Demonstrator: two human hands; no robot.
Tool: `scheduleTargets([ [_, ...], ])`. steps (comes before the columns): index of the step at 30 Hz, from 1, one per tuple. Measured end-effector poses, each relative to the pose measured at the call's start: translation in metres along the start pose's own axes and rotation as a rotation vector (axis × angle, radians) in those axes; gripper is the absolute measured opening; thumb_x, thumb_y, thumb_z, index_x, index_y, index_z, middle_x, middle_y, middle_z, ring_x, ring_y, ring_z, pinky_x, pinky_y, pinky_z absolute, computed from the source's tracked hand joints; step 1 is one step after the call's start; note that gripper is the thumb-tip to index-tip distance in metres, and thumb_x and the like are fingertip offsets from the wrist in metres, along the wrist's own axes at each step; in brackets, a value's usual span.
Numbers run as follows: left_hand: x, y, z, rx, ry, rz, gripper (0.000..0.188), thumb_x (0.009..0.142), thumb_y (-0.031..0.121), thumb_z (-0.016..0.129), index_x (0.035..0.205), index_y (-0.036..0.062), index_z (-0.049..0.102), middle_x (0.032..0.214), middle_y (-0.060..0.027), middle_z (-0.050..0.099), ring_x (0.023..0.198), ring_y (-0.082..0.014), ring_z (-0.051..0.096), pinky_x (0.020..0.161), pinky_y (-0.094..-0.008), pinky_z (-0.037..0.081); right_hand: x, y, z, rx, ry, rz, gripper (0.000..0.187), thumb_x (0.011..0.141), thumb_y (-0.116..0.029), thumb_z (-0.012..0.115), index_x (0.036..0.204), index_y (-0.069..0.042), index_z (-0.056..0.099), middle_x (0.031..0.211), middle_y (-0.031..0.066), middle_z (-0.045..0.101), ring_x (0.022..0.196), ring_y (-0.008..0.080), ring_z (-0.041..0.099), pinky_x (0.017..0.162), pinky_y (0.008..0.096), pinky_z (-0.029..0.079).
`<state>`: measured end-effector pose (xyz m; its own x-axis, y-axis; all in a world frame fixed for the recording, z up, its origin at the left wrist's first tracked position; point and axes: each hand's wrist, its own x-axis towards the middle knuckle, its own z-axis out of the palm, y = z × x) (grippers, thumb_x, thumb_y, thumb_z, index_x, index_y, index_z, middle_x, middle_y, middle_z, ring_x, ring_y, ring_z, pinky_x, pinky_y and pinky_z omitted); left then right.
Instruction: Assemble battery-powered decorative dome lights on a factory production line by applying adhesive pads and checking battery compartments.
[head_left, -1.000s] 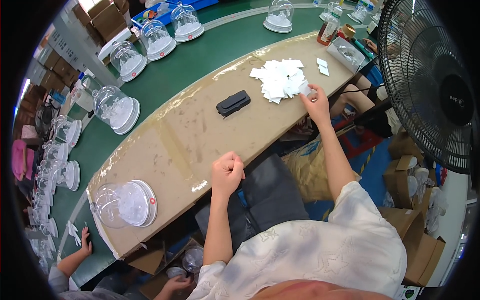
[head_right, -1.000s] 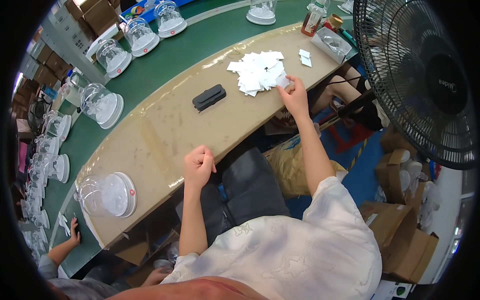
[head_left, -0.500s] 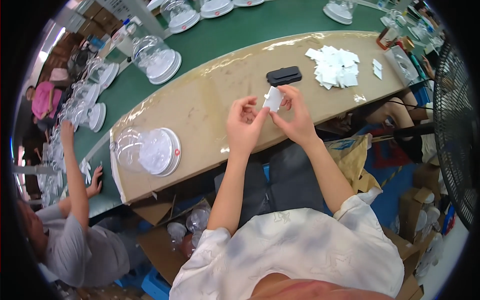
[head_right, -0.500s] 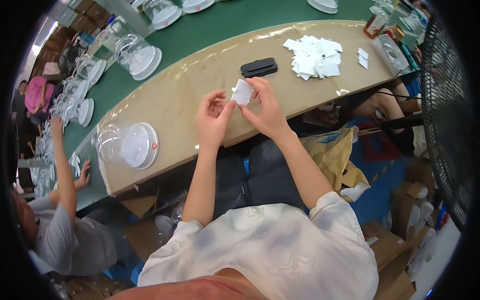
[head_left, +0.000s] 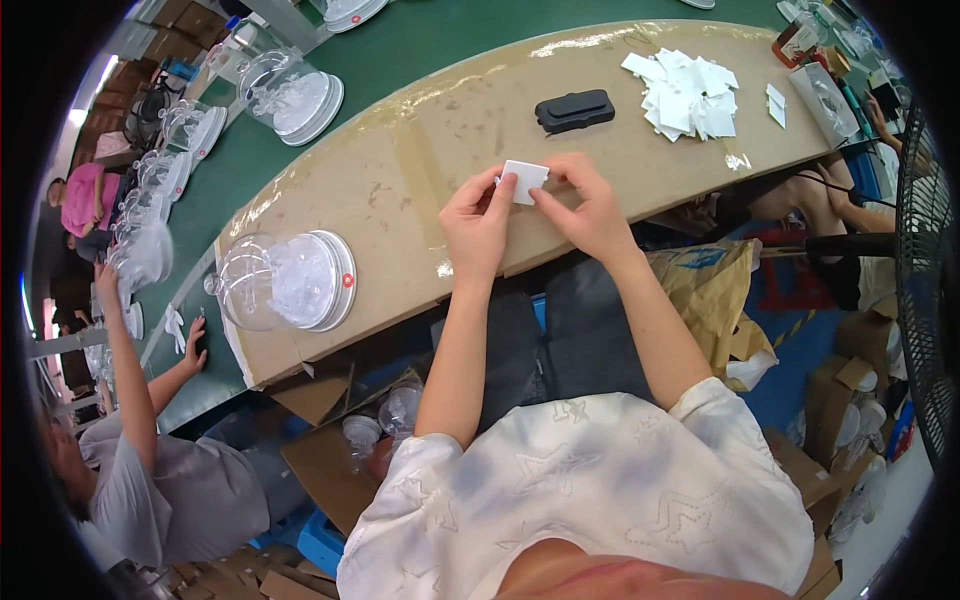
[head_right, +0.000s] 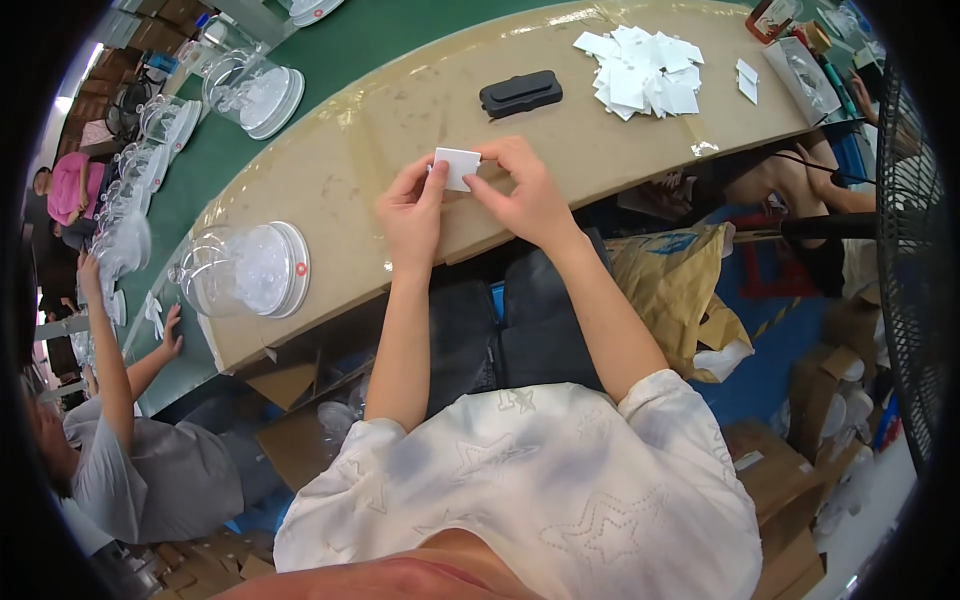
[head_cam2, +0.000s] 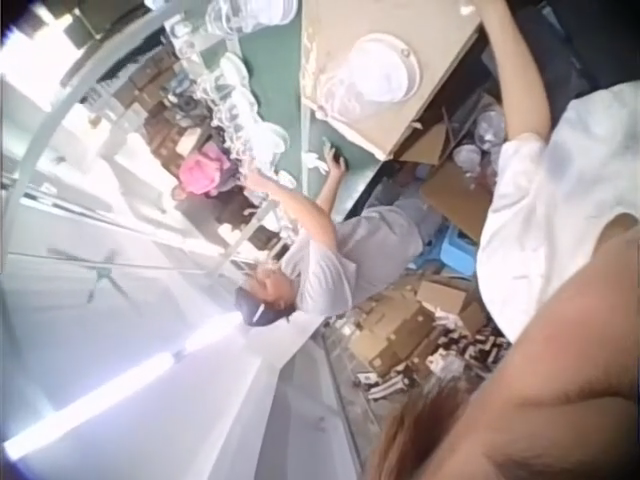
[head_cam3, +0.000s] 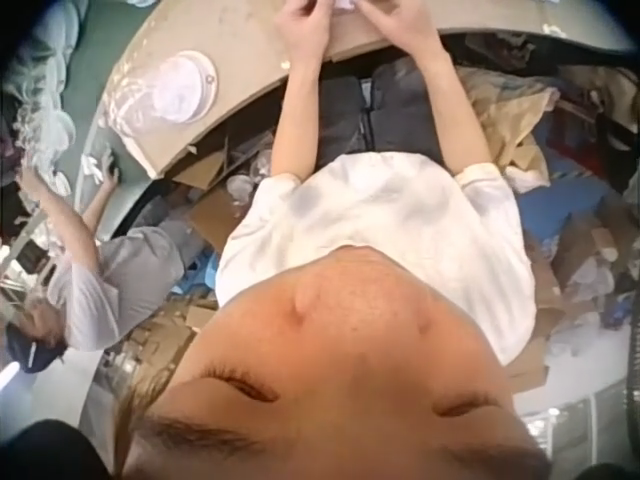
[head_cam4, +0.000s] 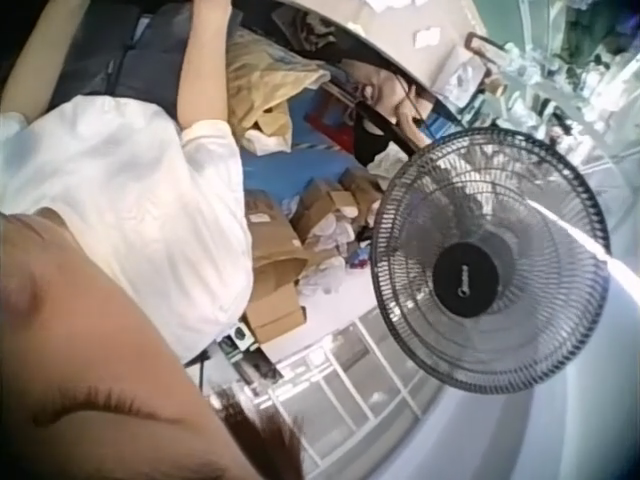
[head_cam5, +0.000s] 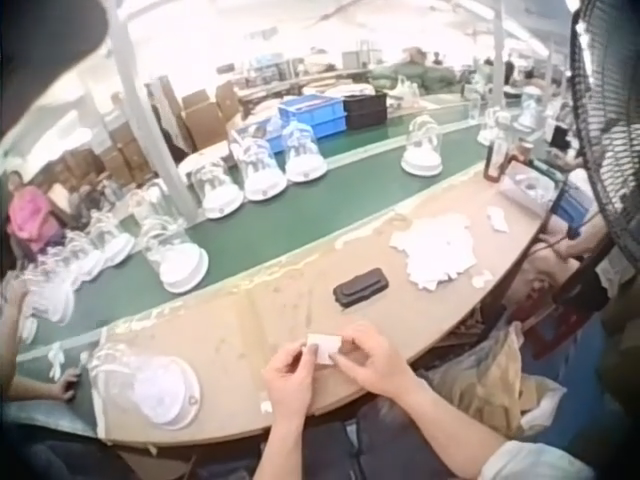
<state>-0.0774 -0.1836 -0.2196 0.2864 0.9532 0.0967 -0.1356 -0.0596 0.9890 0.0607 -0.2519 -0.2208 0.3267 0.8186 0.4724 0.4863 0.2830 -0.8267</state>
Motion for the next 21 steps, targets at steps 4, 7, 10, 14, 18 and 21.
scheduleTargets([
  [4,0.0,0.002,0.003,0.03,-0.009,0.018,0.019,0.092,0.013,0.067,0.103,-0.0018,0.07,0.085,0.0015,0.064,0.074,-0.0037,0.054,0.065,-0.0189,0.044,-0.002,0.004,-0.001,0.041,-0.018,0.051,0.013,0.083,-0.002,0.069,0.094,0.001,0.061,0.093,0.0058,0.061,0.08,0.0135,0.057,0.07,0.0255,0.046],
  [7,0.0,0.001,0.002,0.038,-0.026,0.031,0.019,0.093,0.014,0.066,0.103,-0.0017,0.069,0.085,0.002,0.064,0.072,-0.0031,0.053,0.064,-0.0185,0.043,-0.001,0.001,0.0,0.08,-0.009,0.111,0.009,0.085,-0.002,0.068,0.089,0.002,0.061,0.086,0.005,0.06,0.075,0.0123,0.057,0.067,0.0246,0.046],
  [10,0.002,-0.001,0.002,0.032,-0.039,0.037,0.019,0.093,0.014,0.065,0.104,-0.0017,0.068,0.084,0.0023,0.063,0.071,-0.0027,0.052,0.063,-0.0186,0.043,-0.001,-0.001,0.0,0.1,0.001,0.138,0.007,0.086,-0.002,0.066,0.089,0.002,0.061,0.082,0.0043,0.059,0.073,0.0107,0.056,0.067,0.024,0.046],
  [14,0.002,-0.002,0.001,0.039,-0.057,0.034,0.019,0.093,0.013,0.065,0.104,-0.0018,0.068,0.084,0.0019,0.064,0.071,-0.0028,0.053,0.063,-0.0188,0.043,-0.003,0.002,0.0,0.179,0.014,0.203,0.007,0.09,-0.004,0.063,0.094,0.001,0.063,0.083,0.0016,0.062,0.076,0.0078,0.058,0.07,0.0225,0.047],
  [18,0.001,-0.002,0.002,0.057,-0.065,0.046,0.019,0.093,0.012,0.065,0.104,-0.0018,0.068,0.084,0.0015,0.064,0.07,-0.0032,0.053,0.063,-0.019,0.044,-0.005,0.005,-0.002,0.242,0.045,0.268,0.011,0.092,-0.006,0.062,0.099,0.002,0.065,0.087,0.0008,0.065,0.081,0.0068,0.06,0.073,0.0219,0.048],
  [21,-0.001,-0.001,0.003,0.069,-0.072,0.063,0.018,0.092,0.012,0.066,0.103,-0.0016,0.069,0.083,0.0009,0.064,0.069,-0.0036,0.054,0.063,-0.0195,0.044,-0.007,0.012,-0.002,0.272,0.056,0.252,0.013,0.092,-0.007,0.062,0.102,0.002,0.065,0.09,0.0016,0.067,0.083,0.0068,0.061,0.075,0.0223,0.049],
])
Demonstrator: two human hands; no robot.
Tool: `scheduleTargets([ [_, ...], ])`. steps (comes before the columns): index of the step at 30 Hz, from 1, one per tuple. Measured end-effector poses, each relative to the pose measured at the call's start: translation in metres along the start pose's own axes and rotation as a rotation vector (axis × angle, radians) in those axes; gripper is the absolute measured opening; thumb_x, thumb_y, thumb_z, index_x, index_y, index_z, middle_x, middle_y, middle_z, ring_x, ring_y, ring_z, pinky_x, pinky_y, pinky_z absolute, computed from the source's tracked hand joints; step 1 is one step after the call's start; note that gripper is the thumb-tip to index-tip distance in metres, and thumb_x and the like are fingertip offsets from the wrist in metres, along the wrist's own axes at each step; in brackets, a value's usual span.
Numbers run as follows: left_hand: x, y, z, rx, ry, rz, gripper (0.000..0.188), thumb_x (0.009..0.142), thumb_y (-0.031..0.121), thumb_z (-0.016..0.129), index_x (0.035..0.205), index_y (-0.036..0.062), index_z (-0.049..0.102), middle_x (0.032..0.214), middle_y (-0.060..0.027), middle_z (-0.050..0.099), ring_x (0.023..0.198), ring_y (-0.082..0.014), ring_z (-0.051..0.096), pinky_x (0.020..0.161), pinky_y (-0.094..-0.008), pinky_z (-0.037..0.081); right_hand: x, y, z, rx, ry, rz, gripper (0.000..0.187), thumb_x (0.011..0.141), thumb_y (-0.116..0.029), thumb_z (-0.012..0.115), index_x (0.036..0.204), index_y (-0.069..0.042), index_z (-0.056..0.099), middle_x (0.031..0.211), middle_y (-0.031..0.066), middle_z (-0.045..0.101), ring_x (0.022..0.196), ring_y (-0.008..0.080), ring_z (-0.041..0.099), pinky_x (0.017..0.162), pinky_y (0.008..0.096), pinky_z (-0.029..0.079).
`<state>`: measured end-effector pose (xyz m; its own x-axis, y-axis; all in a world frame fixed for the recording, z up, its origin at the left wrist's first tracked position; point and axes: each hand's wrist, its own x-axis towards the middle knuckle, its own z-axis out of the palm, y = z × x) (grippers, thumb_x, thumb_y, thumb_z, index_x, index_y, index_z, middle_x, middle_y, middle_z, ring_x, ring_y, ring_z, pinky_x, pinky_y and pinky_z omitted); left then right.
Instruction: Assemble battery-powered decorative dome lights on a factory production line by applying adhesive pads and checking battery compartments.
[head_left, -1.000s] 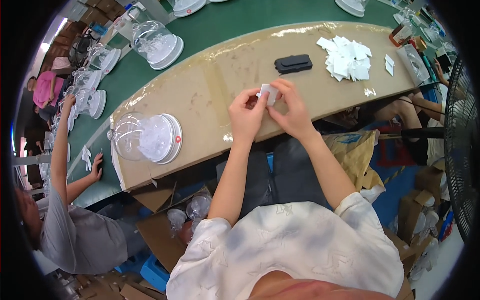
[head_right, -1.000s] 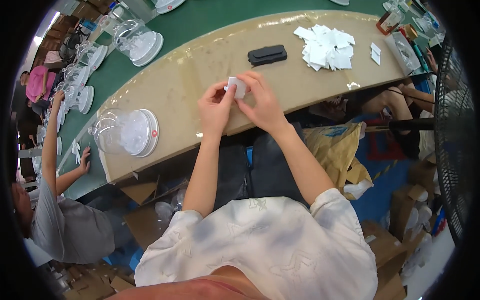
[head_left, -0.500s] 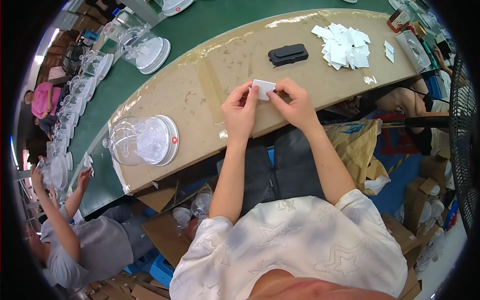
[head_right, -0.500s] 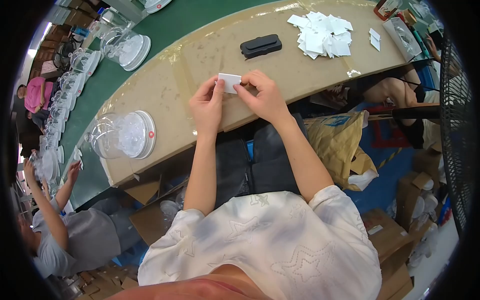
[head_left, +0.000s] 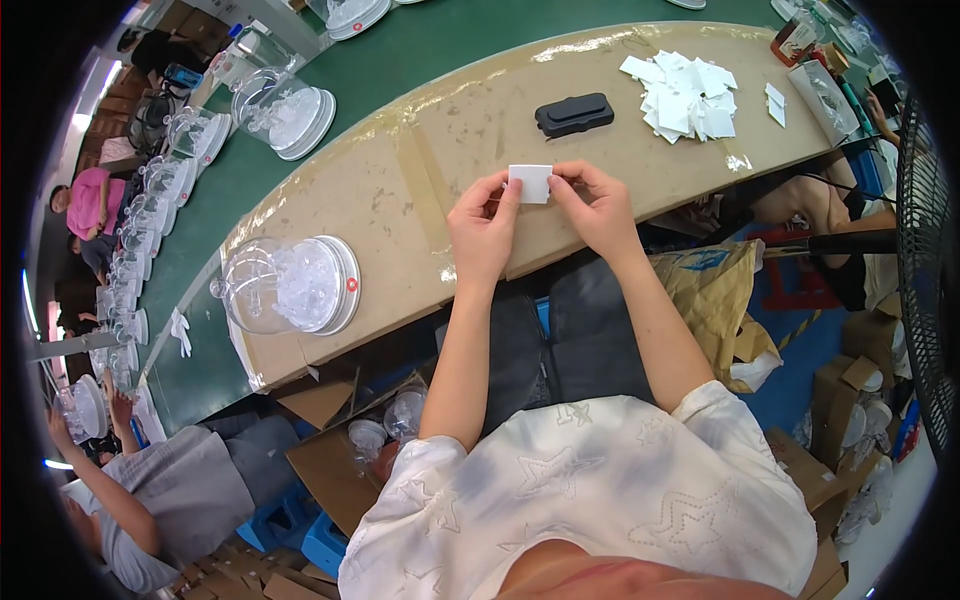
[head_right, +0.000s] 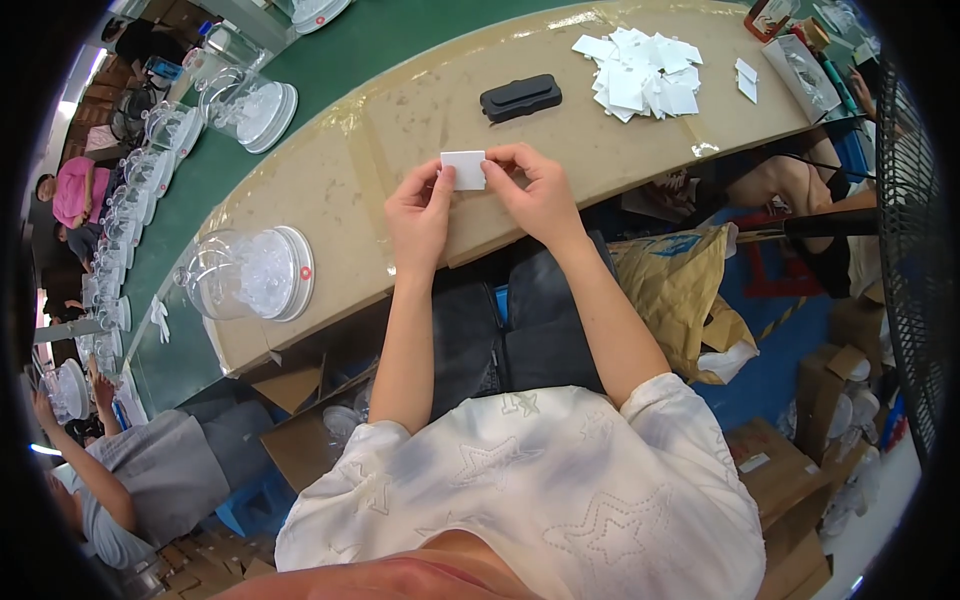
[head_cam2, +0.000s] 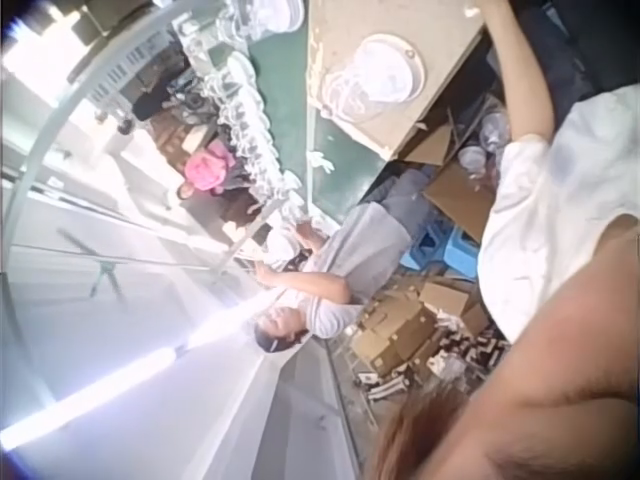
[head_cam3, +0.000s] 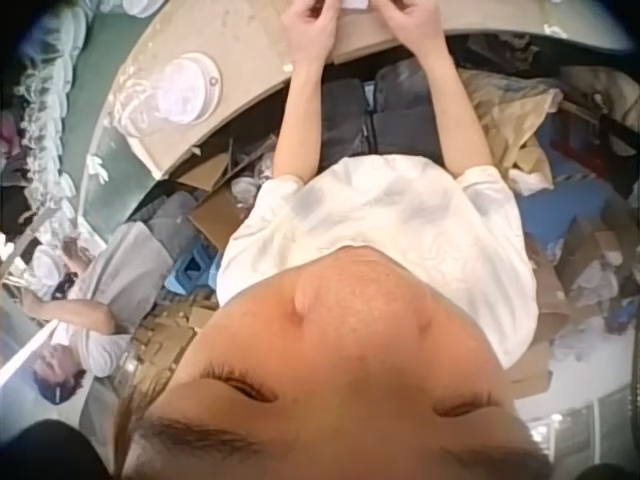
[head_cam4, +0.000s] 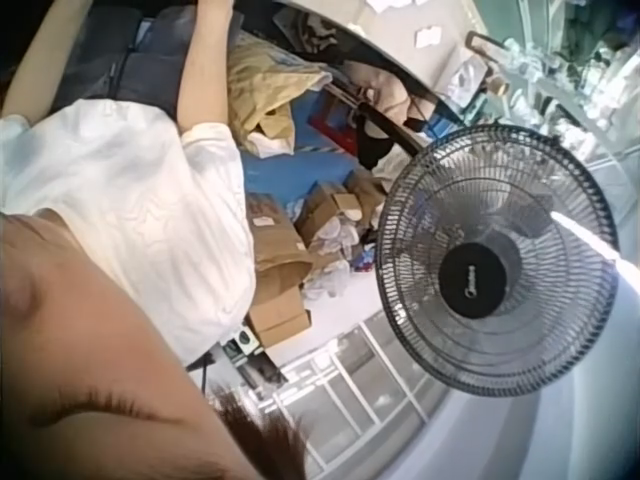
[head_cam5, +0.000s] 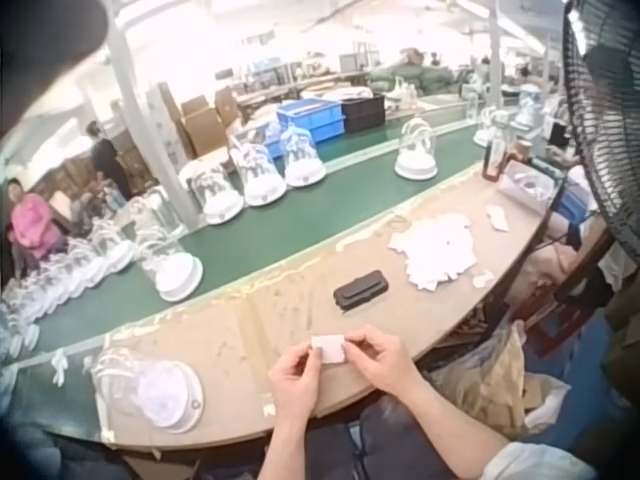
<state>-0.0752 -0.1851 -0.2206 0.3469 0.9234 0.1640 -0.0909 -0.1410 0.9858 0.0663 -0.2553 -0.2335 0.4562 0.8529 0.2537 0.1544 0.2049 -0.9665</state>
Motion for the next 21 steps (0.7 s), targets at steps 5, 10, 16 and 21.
scheduleTargets([
  [5,0.0007,-0.0024,-0.0015,0.022,-0.062,0.031,0.015,0.087,0.008,0.071,0.099,-0.0003,0.071,0.083,0.001,0.064,0.066,-0.0025,0.051,0.06,-0.0183,0.041,0.0017,0.0022,-0.0009,0.045,0.039,0.05,0.014,0.093,-0.006,0.062,0.103,0.003,0.066,0.091,0.0014,0.068,0.083,0.0061,0.061,0.073,0.0213,0.049],
  [10,0.0021,-0.0049,-0.0021,0.012,-0.077,0.046,0.016,0.084,0.005,0.072,0.099,0.0006,0.072,0.083,0.0014,0.063,0.062,-0.0017,0.047,0.056,-0.018,0.038,0.0032,0.0008,0.0003,0.046,0.049,0.051,0.014,0.093,-0.006,0.062,0.102,0.003,0.066,0.09,0.0011,0.067,0.082,0.0056,0.06,0.072,0.0204,0.048],
  [16,0.0014,0.0002,-0.002,0.073,-0.092,0.095,0.016,0.081,0.004,0.074,0.096,0.0014,0.072,0.083,0.0005,0.064,0.06,-0.002,0.046,0.054,-0.019,0.037,0.0033,-0.0014,-0.0001,0.006,0.048,0.066,0.015,0.093,-0.005,0.06,0.104,0.004,0.066,0.091,0.0017,0.067,0.081,0.0056,0.06,0.071,0.02,0.048],
  [21,0.0011,0.0016,-0.002,0.091,-0.097,0.127,0.016,0.079,0.003,0.075,0.094,0.0014,0.073,0.085,-0.0006,0.066,0.059,-0.0024,0.045,0.053,-0.0196,0.037,0.0023,0.0005,-0.0004,0.017,0.055,0.049,0.016,0.094,-0.004,0.058,0.105,0.005,0.065,0.093,0.0033,0.068,0.084,0.0067,0.062,0.074,0.0205,0.049],
])
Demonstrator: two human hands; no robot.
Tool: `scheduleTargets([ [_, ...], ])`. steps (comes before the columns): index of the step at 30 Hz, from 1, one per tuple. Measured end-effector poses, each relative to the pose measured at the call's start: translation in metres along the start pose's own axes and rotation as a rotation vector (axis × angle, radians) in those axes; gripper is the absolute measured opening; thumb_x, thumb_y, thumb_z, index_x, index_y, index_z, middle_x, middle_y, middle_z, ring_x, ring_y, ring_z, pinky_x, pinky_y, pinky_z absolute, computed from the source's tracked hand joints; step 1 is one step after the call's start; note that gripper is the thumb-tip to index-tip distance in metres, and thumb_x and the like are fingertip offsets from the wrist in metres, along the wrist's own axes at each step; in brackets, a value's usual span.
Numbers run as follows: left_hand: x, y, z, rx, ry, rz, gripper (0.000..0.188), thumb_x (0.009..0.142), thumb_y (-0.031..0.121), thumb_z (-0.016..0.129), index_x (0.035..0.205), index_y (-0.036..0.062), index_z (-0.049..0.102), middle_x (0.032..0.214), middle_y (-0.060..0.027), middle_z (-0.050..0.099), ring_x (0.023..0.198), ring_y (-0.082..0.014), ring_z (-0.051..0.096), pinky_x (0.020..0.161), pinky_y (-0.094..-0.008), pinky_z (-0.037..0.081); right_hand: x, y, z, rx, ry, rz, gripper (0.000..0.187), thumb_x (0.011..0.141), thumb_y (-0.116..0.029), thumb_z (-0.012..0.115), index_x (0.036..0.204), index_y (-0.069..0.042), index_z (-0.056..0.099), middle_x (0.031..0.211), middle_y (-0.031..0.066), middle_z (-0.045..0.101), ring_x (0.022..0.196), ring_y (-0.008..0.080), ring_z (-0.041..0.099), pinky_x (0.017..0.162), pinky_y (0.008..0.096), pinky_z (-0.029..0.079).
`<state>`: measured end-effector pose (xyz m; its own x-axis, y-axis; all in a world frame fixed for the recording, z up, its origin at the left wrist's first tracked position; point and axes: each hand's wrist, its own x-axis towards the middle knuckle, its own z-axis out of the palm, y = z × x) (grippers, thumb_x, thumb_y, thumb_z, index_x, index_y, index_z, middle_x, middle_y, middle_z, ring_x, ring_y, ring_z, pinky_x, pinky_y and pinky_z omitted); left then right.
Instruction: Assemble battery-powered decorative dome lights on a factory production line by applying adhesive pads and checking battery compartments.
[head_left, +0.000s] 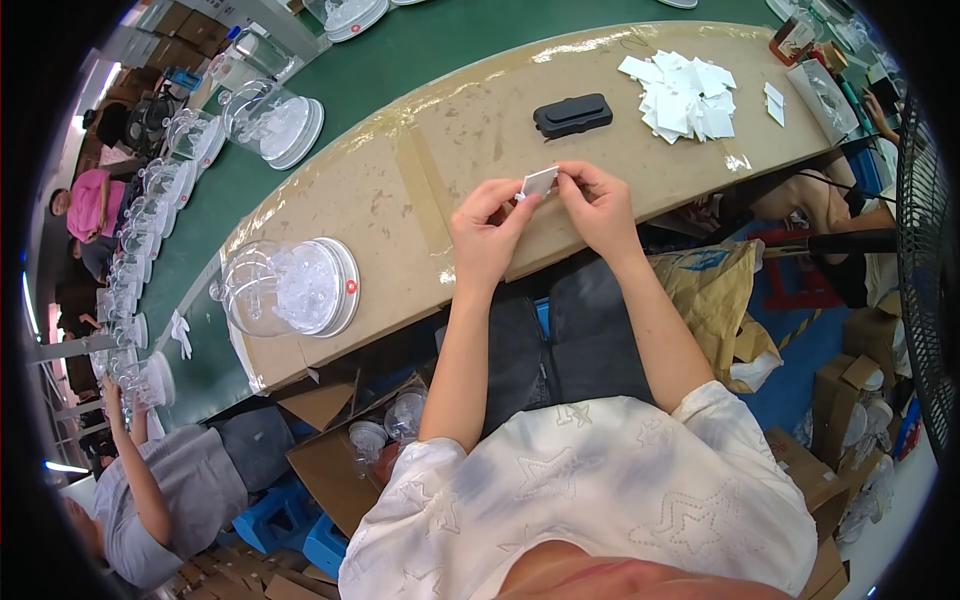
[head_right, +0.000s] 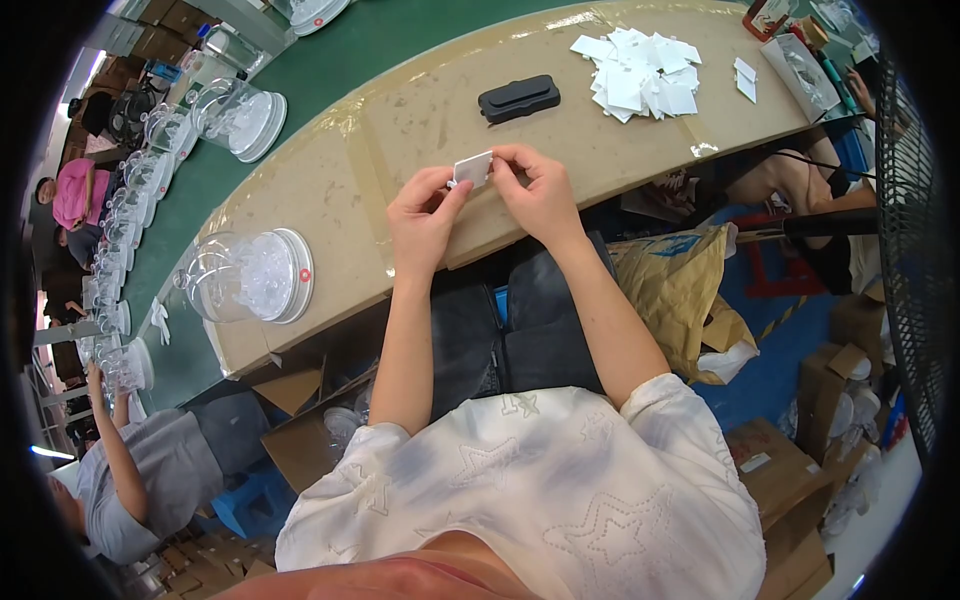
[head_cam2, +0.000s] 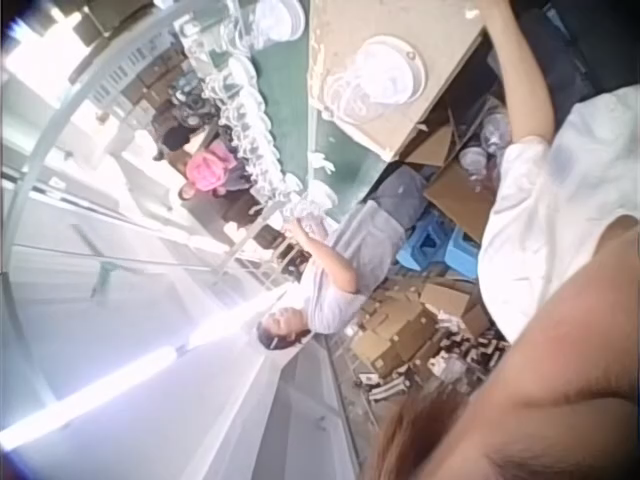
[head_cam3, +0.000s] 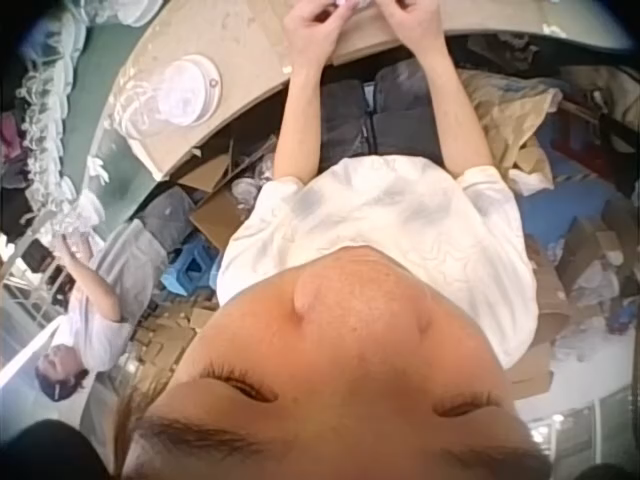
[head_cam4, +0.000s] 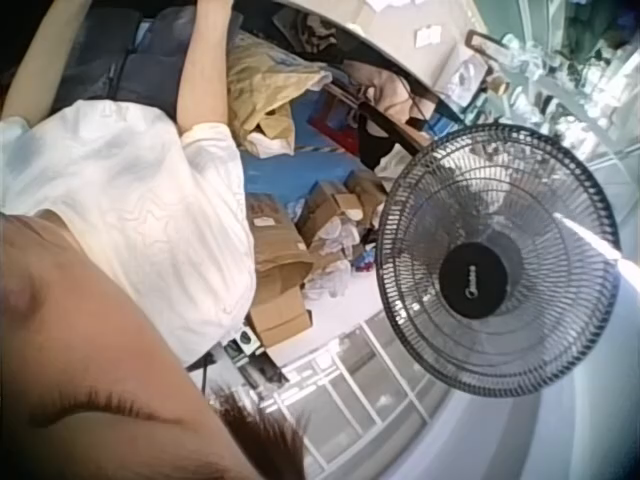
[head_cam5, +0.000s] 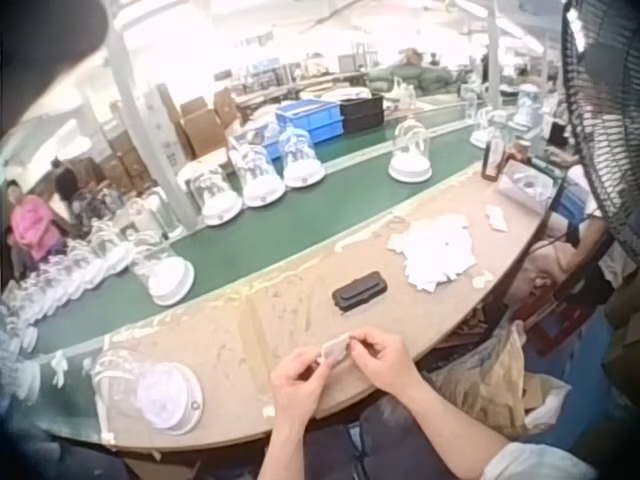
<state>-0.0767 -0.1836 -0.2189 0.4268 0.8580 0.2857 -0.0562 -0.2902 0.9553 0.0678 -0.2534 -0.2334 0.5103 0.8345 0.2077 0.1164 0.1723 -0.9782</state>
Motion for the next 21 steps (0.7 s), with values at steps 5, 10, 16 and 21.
scheduleTargets([
  [5,-0.0009,0.0011,0.0001,0.035,0.003,-0.013,0.016,0.078,0.003,0.075,0.094,0.0019,0.073,0.088,-0.0006,0.067,0.059,-0.0027,0.045,0.052,-0.0199,0.037,-0.0002,0.0006,-0.0007,0.008,-0.008,-0.021,0.017,0.094,-0.003,0.056,0.106,0.005,0.065,0.094,0.0043,0.069,0.086,0.0075,0.062,0.076,0.0209,0.05],
  [10,-0.0012,0.0013,-0.0002,0.042,-0.002,-0.012,0.017,0.078,0.003,0.075,0.095,0.0018,0.073,0.088,-0.0007,0.068,0.059,-0.003,0.046,0.052,-0.02,0.037,-0.0012,-0.0001,0.0001,0.01,0.0,-0.01,0.016,0.094,-0.002,0.056,0.106,0.005,0.065,0.095,0.0042,0.068,0.087,0.0075,0.062,0.076,0.0208,0.049],
  [16,-0.0012,-0.0002,0.0004,0.039,0.0,-0.009,0.018,0.077,0.003,0.076,0.095,0.0014,0.072,0.089,-0.0011,0.068,0.059,-0.0034,0.046,0.053,-0.0202,0.038,-0.0007,-0.0003,0.0003,0.014,0.001,-0.019,0.016,0.094,-0.002,0.057,0.106,0.004,0.065,0.095,0.0042,0.068,0.088,0.0076,0.062,0.077,0.0208,0.049],
  [21,-0.0019,0.0026,0.0,0.044,-0.026,-0.029,0.017,0.08,-0.001,0.074,0.096,-0.001,0.071,0.092,0.0001,0.066,0.063,-0.0019,0.048,0.056,-0.0178,0.038,-0.0005,-0.0012,-0.0003,-0.012,0.0,-0.022,0.016,0.094,-0.002,0.057,0.106,0.003,0.066,0.095,0.0036,0.069,0.087,0.0076,0.062,0.077,0.0211,0.05],
])
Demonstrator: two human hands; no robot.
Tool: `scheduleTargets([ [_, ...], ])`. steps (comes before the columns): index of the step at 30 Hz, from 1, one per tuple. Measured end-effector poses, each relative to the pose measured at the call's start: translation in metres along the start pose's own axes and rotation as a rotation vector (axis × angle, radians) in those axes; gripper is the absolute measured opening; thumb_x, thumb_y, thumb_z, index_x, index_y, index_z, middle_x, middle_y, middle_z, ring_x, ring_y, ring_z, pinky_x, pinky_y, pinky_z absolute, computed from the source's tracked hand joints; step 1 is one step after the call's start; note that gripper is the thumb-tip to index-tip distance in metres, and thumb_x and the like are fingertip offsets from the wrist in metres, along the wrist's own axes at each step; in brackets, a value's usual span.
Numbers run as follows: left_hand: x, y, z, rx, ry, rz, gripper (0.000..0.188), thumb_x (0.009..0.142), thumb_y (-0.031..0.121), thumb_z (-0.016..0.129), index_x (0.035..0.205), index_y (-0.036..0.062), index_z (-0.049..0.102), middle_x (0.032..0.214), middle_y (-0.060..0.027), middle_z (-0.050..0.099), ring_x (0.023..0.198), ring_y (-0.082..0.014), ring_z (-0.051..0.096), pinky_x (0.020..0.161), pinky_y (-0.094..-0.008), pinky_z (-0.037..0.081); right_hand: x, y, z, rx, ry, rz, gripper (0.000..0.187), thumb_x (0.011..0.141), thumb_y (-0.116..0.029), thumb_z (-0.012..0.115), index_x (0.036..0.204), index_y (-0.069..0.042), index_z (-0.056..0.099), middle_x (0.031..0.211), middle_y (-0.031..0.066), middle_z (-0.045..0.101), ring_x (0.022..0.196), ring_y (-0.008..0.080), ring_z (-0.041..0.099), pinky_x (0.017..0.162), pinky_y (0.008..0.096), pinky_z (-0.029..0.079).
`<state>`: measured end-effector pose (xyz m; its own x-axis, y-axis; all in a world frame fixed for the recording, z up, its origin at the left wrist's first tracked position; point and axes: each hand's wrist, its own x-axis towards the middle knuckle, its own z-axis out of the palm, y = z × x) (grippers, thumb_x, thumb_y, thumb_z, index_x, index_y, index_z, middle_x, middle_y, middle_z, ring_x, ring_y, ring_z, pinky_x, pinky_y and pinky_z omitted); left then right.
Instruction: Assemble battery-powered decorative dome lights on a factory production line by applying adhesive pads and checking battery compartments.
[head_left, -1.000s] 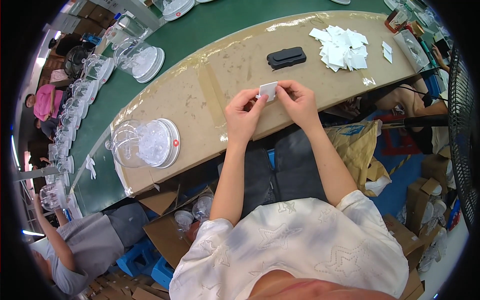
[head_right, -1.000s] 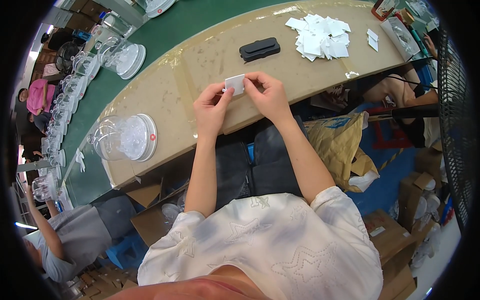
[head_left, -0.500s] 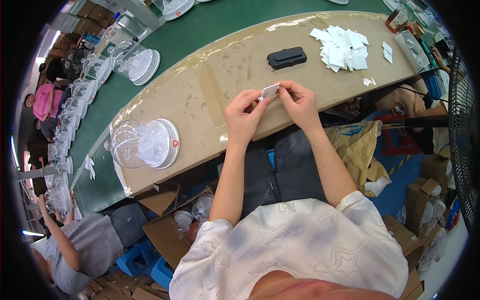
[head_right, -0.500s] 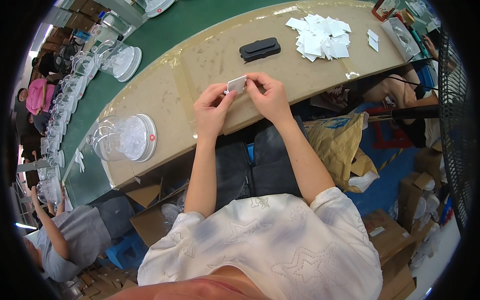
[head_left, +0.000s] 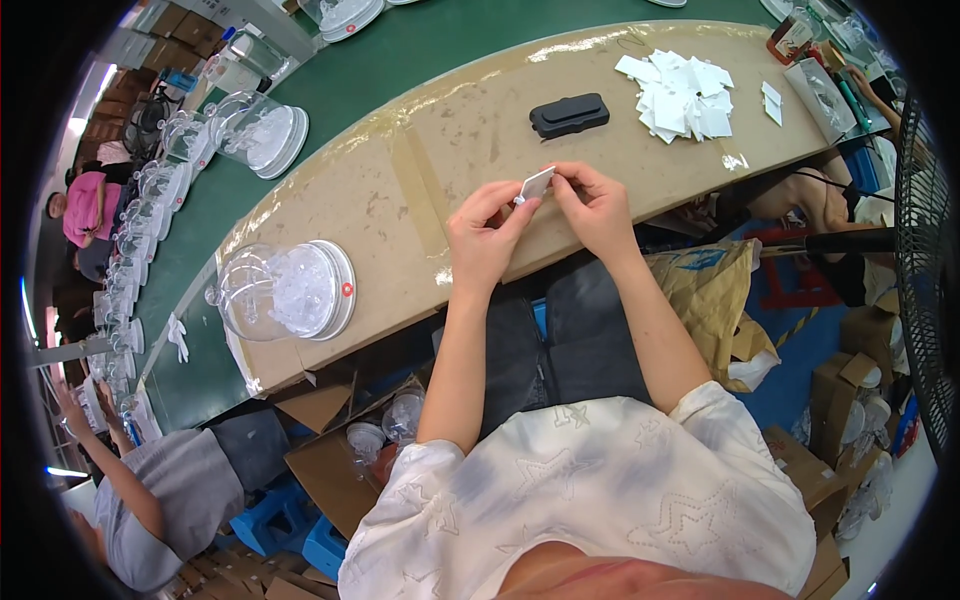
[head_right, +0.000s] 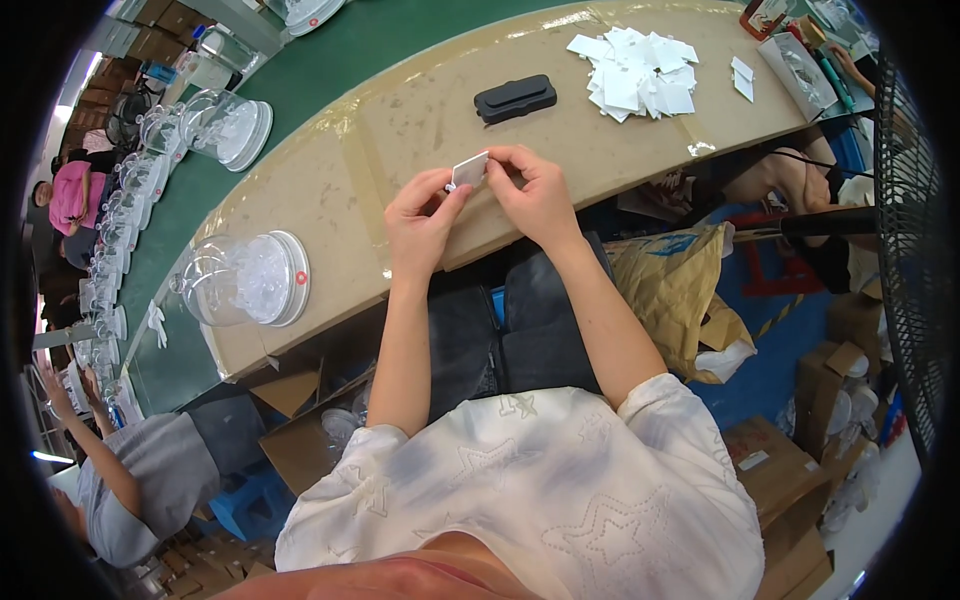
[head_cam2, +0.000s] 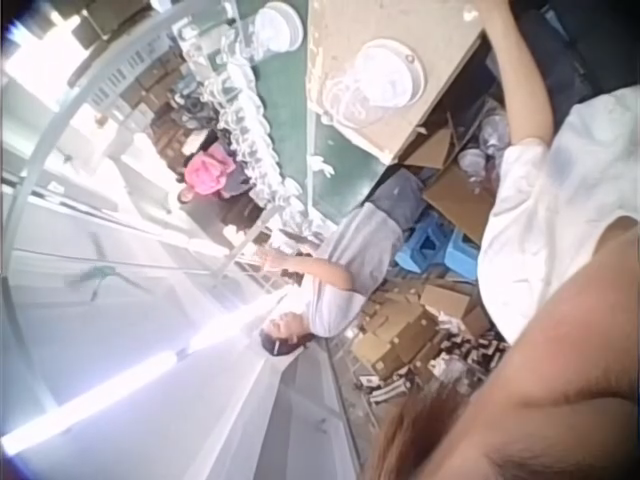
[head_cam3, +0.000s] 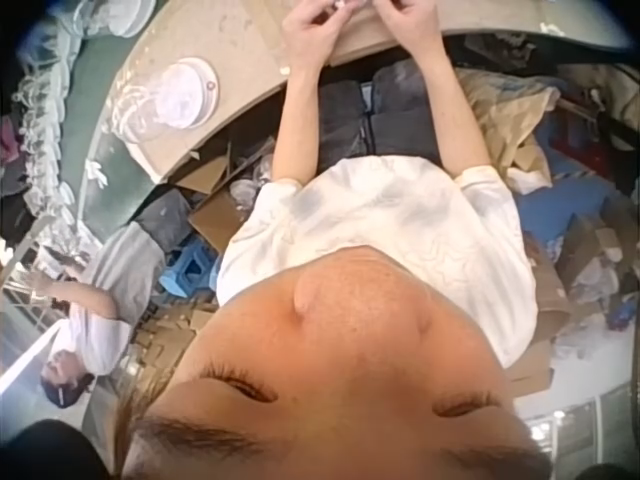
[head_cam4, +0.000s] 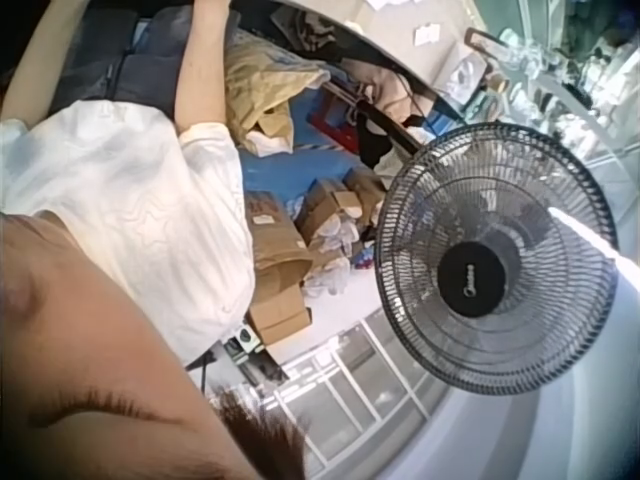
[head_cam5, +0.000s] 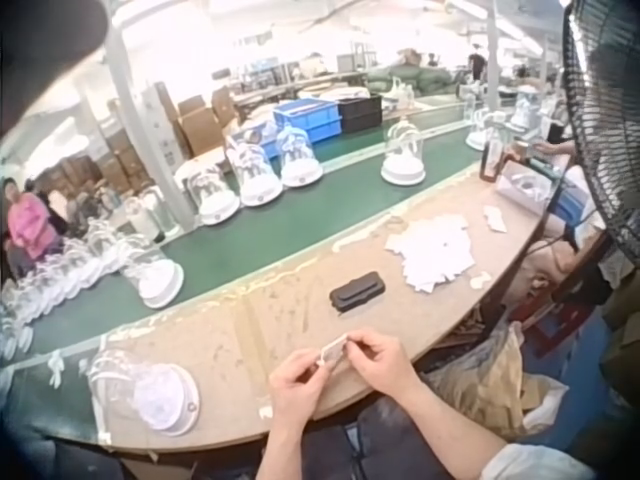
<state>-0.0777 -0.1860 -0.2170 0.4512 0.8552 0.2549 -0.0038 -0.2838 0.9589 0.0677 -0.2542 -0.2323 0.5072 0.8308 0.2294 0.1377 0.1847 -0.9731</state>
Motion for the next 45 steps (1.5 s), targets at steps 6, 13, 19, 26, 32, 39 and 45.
scheduleTargets([
  [6,0.0,0.003,-0.001,0.026,-0.024,0.025,0.018,0.079,0.0,0.075,0.096,0.0005,0.072,0.092,0.0004,0.066,0.062,-0.0018,0.046,0.054,-0.0179,0.037,0.0,0.0,0.0,-0.008,-0.003,-0.005,0.016,0.093,-0.002,0.058,0.106,0.002,0.067,0.092,0.0028,0.069,0.084,0.0074,0.063,0.074,0.0212,0.05],
  [13,0.0,0.002,-0.001,0.032,-0.03,0.042,0.019,0.077,0.0,0.076,0.096,0.0012,0.073,0.094,0.0001,0.067,0.06,-0.0012,0.045,0.052,-0.0177,0.035,0.0,-0.001,0.001,-0.011,0.012,0.006,0.015,0.093,-0.003,0.058,0.104,0.002,0.067,0.09,0.0022,0.069,0.082,0.0071,0.063,0.073,0.0212,0.05],
  [19,0.0,0.002,-0.001,0.038,-0.042,0.05,0.019,0.077,0.0,0.076,0.095,0.0015,0.073,0.094,0.0,0.068,0.059,-0.0011,0.045,0.051,-0.0177,0.035,-0.001,-0.003,0.001,-0.006,0.016,0.04,0.014,0.093,-0.004,0.059,0.102,0.002,0.067,0.089,0.0021,0.068,0.081,0.0068,0.062,0.073,0.0213,0.05],
  [26,0.001,-0.003,0.0,0.01,-0.006,0.011,0.017,0.081,0.006,0.074,0.099,0.0045,0.073,0.089,-0.0004,0.068,0.062,-0.0035,0.049,0.054,-0.0196,0.039,0.0,-0.006,0.001,-0.031,0.004,0.058,0.015,0.092,-0.003,0.059,0.104,0.003,0.066,0.091,0.0018,0.068,0.082,0.0063,0.061,0.075,0.0218,0.049],
  [32,0.0,-0.005,-0.001,-0.148,0.058,-0.045,0.016,0.089,0.007,0.069,0.103,-0.0002,0.07,0.091,-0.0017,0.066,0.072,-0.0045,0.056,0.063,-0.0193,0.044,0.002,-0.015,-0.002,-0.017,-0.142,-0.004,0.021,0.09,-0.002,0.061,0.11,0.003,0.064,0.096,0.0029,0.067,0.088,0.0087,0.06,0.081,0.0239,0.048],
  [39,0.0,-0.007,-0.001,-0.185,0.08,-0.042,0.016,0.089,0.007,0.069,0.103,-0.0007,0.07,0.091,-0.0019,0.066,0.073,-0.0047,0.056,0.063,-0.019,0.044,0.004,-0.011,0.001,-0.094,-0.163,-0.097,0.019,0.086,0.0,0.063,0.106,0.001,0.064,0.097,0.0036,0.066,0.086,0.0111,0.06,0.081,0.0254,0.048],
  [45,0.0,-0.01,0.0,-0.206,0.069,-0.028,0.015,0.089,0.006,0.069,0.103,-0.0009,0.07,0.092,-0.0018,0.066,0.073,-0.0044,0.055,0.063,-0.0186,0.044,0.003,-0.009,0.0,-0.118,-0.164,-0.06,0.014,0.086,-0.001,0.062,0.1,0.001,0.064,0.092,0.003,0.064,0.084,0.0108,0.06,0.078,0.0247,0.048],
])
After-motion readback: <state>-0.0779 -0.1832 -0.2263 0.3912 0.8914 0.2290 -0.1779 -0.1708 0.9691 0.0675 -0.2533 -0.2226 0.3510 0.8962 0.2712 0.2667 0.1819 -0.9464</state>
